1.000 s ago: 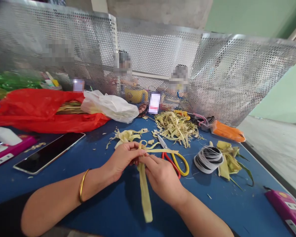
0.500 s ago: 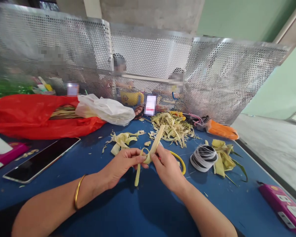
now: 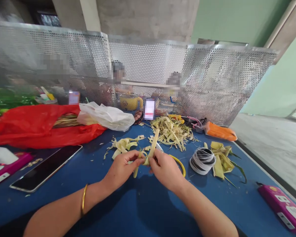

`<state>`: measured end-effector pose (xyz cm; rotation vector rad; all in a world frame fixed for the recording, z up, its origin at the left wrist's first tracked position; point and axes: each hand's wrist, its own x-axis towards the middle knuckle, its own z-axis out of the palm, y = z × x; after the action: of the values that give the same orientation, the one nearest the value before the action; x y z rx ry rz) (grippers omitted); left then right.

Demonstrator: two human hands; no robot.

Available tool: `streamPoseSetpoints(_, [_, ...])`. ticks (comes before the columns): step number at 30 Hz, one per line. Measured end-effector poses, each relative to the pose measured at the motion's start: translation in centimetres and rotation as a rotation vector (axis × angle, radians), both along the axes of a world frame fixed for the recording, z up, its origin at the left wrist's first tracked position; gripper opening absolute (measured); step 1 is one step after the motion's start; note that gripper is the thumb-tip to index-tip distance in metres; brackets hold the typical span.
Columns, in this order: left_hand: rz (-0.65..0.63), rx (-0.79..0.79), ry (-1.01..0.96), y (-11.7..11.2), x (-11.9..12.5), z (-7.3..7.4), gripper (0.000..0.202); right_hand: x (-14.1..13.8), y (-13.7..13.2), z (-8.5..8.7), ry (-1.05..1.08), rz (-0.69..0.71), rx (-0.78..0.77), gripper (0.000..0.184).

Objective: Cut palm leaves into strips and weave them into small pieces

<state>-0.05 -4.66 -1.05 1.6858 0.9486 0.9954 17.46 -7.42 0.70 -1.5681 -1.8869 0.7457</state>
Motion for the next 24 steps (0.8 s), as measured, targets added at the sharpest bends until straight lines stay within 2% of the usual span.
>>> streamPoseSetpoints(2, [-0.038,-0.023,-0.001,0.2,-0.1,-0.1,0.014,0.4,0.6,1.1,-0.057,0.15,-0.037,0.011])
streamPoseSetpoints(4, [-0.088,-0.128,-0.074,0.4,0.0,-0.2,0.012,0.8,1.2,2.2,-0.043,0.296,-0.113,0.012])
streamPoseSetpoints(7, [-0.131,-0.359,-0.247,0.8,0.0,0.0,0.016,1.1,1.9,3.2,0.149,0.431,-0.301,0.015])
streamPoseSetpoints(10, [-0.182,-0.506,-0.331,1.4,-0.2,0.3,0.025,0.9,2.3,2.7,0.381,0.469,-0.438,0.022])
streamPoseSetpoints(13, [-0.199,-0.546,-0.352,2.0,-0.4,0.3,0.03,0.5,2.7,1.1,0.56,0.363,-0.457,0.026])
streamPoseSetpoints(18, [-0.15,-0.514,-0.342,2.1,-0.2,-0.2,0.03,-0.3,3.1,-1.4,0.732,0.169,-0.295,0.02])
streamPoseSetpoints(21, [-0.094,-0.524,-0.309,1.8,0.1,-0.4,0.03,-0.8,3.3,-2.3,0.682,0.041,-0.223,0.019])
streamPoseSetpoints(24, [0.006,-0.486,-0.248,1.6,0.3,-0.4,0.03,-1.2,3.2,-2.7,0.528,-0.02,-0.079,0.019])
